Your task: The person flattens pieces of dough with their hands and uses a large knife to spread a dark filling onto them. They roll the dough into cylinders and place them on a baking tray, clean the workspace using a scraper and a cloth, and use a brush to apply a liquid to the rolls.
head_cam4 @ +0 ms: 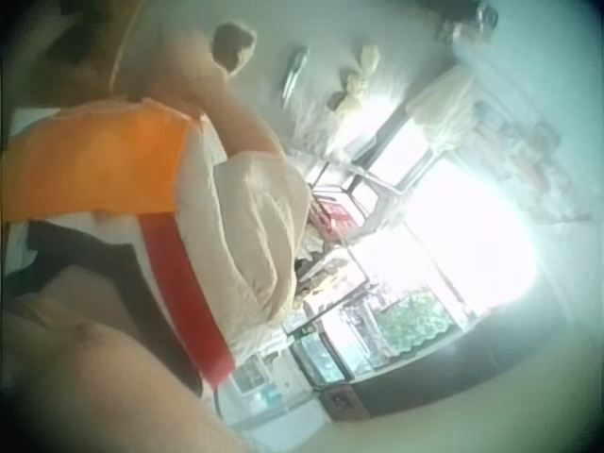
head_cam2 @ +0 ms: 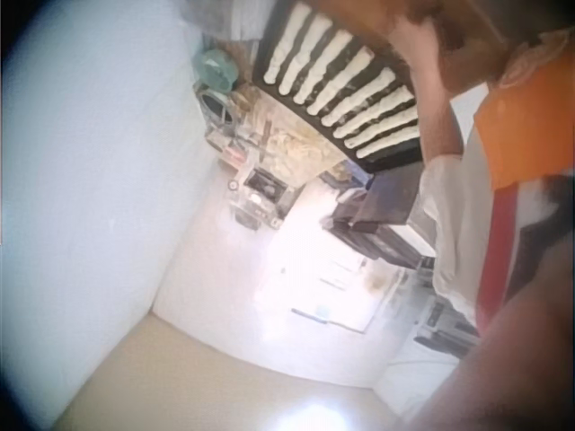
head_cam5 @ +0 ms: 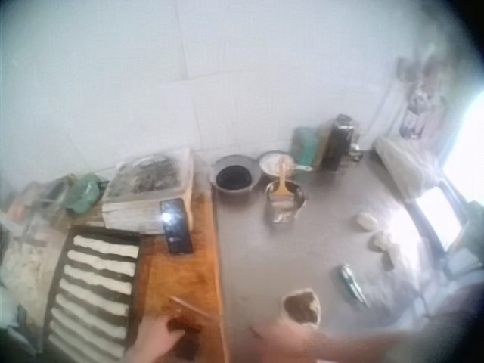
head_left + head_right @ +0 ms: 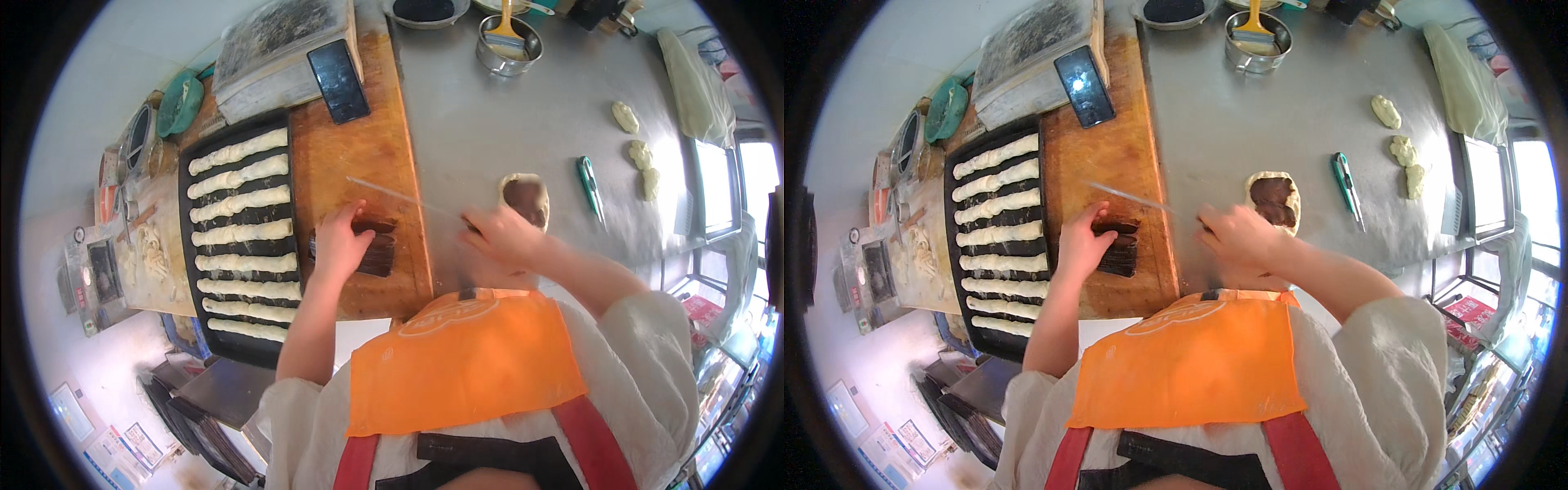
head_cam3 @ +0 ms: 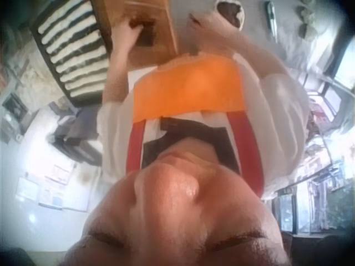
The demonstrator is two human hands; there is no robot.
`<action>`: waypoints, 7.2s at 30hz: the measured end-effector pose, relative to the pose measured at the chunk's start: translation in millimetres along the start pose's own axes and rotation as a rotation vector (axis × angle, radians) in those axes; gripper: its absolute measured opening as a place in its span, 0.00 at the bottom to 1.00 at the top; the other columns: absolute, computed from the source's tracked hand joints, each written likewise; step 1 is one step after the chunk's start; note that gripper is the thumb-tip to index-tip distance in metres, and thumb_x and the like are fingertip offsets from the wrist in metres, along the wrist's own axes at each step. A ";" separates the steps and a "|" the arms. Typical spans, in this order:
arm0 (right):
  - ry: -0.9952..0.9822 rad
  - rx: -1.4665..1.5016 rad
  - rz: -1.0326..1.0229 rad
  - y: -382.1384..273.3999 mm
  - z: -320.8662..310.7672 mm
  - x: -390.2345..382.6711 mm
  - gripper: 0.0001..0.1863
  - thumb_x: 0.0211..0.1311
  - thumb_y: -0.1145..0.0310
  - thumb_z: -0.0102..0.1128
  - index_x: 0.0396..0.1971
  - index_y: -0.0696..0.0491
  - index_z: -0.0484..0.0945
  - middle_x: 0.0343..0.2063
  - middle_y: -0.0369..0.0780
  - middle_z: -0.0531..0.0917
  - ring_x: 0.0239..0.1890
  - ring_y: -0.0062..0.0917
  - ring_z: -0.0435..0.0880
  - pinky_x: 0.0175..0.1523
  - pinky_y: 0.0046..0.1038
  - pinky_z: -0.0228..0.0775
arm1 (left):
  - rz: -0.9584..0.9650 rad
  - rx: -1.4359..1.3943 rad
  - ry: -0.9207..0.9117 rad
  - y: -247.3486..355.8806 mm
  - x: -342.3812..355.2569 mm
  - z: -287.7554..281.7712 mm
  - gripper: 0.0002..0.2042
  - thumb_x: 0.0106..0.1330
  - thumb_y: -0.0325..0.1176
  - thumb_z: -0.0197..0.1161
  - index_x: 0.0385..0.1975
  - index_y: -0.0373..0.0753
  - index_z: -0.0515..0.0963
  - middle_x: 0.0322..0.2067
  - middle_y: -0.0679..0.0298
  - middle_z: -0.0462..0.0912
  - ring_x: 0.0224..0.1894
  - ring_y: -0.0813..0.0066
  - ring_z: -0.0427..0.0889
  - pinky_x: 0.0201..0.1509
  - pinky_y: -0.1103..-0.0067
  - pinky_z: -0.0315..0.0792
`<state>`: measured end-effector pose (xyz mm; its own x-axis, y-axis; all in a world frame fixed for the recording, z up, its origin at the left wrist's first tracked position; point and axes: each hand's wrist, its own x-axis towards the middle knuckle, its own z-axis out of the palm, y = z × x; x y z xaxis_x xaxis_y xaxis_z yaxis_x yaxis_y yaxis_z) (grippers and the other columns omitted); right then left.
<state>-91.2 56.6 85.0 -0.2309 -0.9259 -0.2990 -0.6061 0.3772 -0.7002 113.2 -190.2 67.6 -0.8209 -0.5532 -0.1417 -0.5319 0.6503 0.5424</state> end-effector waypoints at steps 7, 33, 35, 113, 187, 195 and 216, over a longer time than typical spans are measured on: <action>0.406 -0.240 -0.335 21.5 24.6 96.4 0.18 0.58 0.66 0.65 0.44 0.59 0.74 0.50 0.51 0.80 0.46 0.45 0.84 0.48 0.44 0.77 | 0.070 0.281 -0.350 14.7 44.8 -6.0 0.11 0.49 0.32 0.74 0.29 0.38 0.81 0.32 0.58 0.85 0.39 0.56 0.84 0.45 0.63 0.73; 0.811 0.367 0.362 142.2 52.8 -94.3 0.09 0.48 0.68 0.73 0.26 0.54 0.81 0.29 0.41 0.82 0.34 0.37 0.82 0.39 0.36 0.76 | 0.659 0.153 -0.151 179.1 -46.1 196.1 0.29 0.64 0.39 0.65 0.64 0.32 0.70 0.69 0.55 0.66 0.74 0.55 0.60 0.74 0.51 0.52; 0.840 0.168 0.253 144.3 55.0 -91.9 0.08 0.49 0.68 0.72 0.26 0.54 0.81 0.31 0.39 0.82 0.36 0.37 0.81 0.40 0.36 0.76 | 0.627 0.176 -0.231 174.3 -39.1 201.2 0.32 0.64 0.42 0.66 0.67 0.34 0.68 0.71 0.56 0.63 0.75 0.55 0.57 0.75 0.47 0.46; 0.952 1.135 0.313 156.7 -15.6 -83.0 0.29 0.57 0.71 0.72 0.59 0.59 0.76 0.44 0.40 0.86 0.42 0.24 0.85 0.48 0.26 0.78 | -0.405 -1.207 -0.804 214.8 136.5 184.4 0.28 0.59 0.31 0.73 0.59 0.33 0.71 0.50 0.58 0.80 0.51 0.68 0.82 0.55 0.70 0.77; 0.482 1.551 -0.172 26.8 -57.4 -87.9 0.23 0.59 0.71 0.67 0.53 0.61 0.74 0.34 0.42 0.82 0.38 0.32 0.83 0.50 0.38 0.77 | 0.023 -0.982 -0.537 250.4 -13.7 88.6 0.11 0.56 0.24 0.68 0.39 0.36 0.79 0.30 0.60 0.84 0.30 0.71 0.86 0.29 0.79 0.75; 0.568 1.638 -0.170 23.6 -75.7 -92.0 0.14 0.61 0.74 0.64 0.46 0.61 0.78 0.22 0.38 0.80 0.20 0.23 0.78 0.27 0.27 0.72 | -0.101 -0.765 -0.722 269.1 -22.2 71.8 0.10 0.52 0.28 0.71 0.33 0.36 0.79 0.26 0.66 0.79 0.26 0.78 0.78 0.30 0.78 0.71; 0.574 1.374 -0.005 14.6 -30.9 -84.1 0.18 0.56 0.76 0.69 0.48 0.62 0.78 0.36 0.40 0.83 0.39 0.25 0.83 0.45 0.30 0.76 | -0.034 -0.887 -0.470 248.6 -19.3 90.3 0.12 0.55 0.27 0.68 0.37 0.34 0.76 0.23 0.65 0.78 0.20 0.77 0.76 0.23 0.78 0.70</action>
<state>-104.2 139.3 120.0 -0.6896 -0.6855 -0.2334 0.4905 -0.2052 -0.8469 -22.0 29.2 130.4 -0.9087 -0.1781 -0.3776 -0.3667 -0.0916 0.9258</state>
